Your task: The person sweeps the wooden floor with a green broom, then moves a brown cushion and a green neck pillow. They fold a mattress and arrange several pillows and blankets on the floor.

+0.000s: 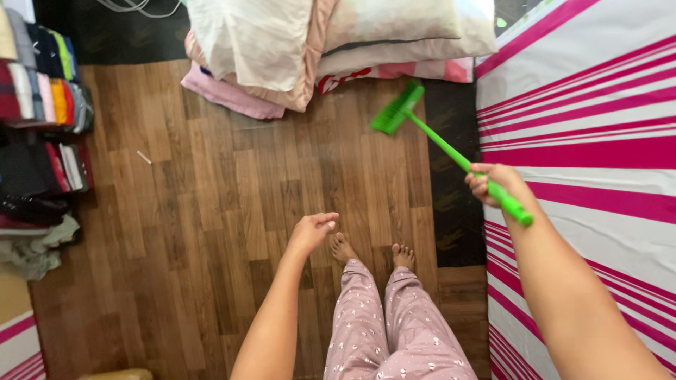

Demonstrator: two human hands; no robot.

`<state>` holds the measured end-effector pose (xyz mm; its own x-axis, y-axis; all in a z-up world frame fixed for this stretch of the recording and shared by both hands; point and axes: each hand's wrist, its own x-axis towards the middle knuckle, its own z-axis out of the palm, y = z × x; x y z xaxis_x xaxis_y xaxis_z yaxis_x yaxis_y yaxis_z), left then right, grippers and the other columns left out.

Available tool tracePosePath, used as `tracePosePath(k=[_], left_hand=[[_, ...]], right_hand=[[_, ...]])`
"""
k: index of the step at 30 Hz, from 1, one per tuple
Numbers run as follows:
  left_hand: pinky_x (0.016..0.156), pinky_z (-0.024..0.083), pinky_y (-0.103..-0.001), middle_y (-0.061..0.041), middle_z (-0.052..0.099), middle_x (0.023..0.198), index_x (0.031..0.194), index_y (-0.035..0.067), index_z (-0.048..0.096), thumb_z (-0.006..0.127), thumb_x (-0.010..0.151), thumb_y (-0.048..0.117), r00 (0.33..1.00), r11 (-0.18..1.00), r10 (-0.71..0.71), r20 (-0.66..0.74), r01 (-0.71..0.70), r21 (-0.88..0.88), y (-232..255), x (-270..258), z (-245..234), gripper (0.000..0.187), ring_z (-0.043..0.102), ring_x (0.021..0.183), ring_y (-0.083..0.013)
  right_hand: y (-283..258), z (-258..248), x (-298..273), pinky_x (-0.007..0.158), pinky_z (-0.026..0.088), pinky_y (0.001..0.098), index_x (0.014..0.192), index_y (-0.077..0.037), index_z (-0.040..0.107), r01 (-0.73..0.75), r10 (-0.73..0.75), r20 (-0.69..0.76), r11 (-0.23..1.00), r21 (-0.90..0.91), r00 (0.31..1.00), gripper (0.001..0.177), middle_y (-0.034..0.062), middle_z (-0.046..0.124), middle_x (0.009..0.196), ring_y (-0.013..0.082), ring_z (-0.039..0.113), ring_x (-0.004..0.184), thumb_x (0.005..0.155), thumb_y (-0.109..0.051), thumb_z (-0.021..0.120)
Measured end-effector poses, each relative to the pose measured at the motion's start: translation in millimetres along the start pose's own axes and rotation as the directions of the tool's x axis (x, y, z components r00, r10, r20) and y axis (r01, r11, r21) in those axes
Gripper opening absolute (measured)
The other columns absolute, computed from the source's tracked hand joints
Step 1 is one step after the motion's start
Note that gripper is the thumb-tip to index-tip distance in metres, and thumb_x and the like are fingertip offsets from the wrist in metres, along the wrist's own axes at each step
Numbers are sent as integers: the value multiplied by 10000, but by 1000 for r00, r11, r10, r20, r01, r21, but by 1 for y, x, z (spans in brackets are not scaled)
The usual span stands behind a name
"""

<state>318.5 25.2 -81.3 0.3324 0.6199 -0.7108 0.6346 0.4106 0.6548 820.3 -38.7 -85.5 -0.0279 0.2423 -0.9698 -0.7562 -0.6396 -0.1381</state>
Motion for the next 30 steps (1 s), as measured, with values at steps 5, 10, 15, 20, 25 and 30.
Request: tracePosePath(k=[5, 10, 15, 20, 25, 30], left_hand=[[887, 556, -299, -59, 799, 1091, 1221, 197, 765, 735, 890, 207, 999, 996, 37, 14, -38, 78, 30, 6, 19, 333, 735, 975, -134], [879, 553, -300, -35, 789, 1095, 1204, 199, 769, 728, 898, 218, 996, 984, 85, 42, -90, 153, 75, 7, 41, 309, 737, 961, -146], [871, 548, -297, -40, 797, 1079, 1188, 181, 779, 723, 905, 202, 989, 985, 127, 72, -134, 108, 113, -8, 56, 289, 734, 990, -144], [812, 578, -323, -36, 784, 1107, 1206, 211, 764, 711, 913, 226, 998, 991, -1, 61, -7, 134, 120, -20, 67, 299, 734, 1033, -124], [895, 549, -296, -82, 803, 1081, 1203, 191, 778, 733, 912, 224, 996, 985, 70, 63, -79, 156, 113, -14, 89, 296, 754, 1022, -159], [920, 538, -286, -63, 793, 1111, 1182, 158, 773, 724, 905, 202, 981, 972, 182, 68, -190, 136, 136, -17, 103, 285, 747, 1041, -163]], right_hand=[[76, 51, -96, 343, 345, 265, 1076, -68, 585, 212, -233, -57, 944, -251, 971, 148, 106, 572, 681, 111, 432, 419, 931, -40, 600], [81, 49, -83, 361, 384, 241, 1222, -4, 682, 83, -19, 131, 858, -507, 991, 279, 70, 632, 723, 86, 490, 454, 950, -61, 662], [13, -23, -79, 358, 375, 249, 1199, -6, 728, 4, -106, -122, 771, -637, 987, 264, 118, 641, 712, 109, 498, 453, 948, -68, 667], [-10, -50, -114, 365, 420, 266, 1241, -57, 715, 74, -317, -164, 621, -780, 934, 295, 159, 679, 722, 156, 523, 435, 953, -83, 657], [53, -48, -148, 363, 429, 311, 1272, -108, 700, 40, -105, -9, 455, -890, 994, 381, 124, 663, 696, 147, 539, 420, 893, -75, 717], [55, -69, -117, 354, 404, 290, 1246, -8, 745, -92, 100, -57, 387, -917, 993, 332, 138, 661, 694, 131, 524, 432, 916, -31, 715]])
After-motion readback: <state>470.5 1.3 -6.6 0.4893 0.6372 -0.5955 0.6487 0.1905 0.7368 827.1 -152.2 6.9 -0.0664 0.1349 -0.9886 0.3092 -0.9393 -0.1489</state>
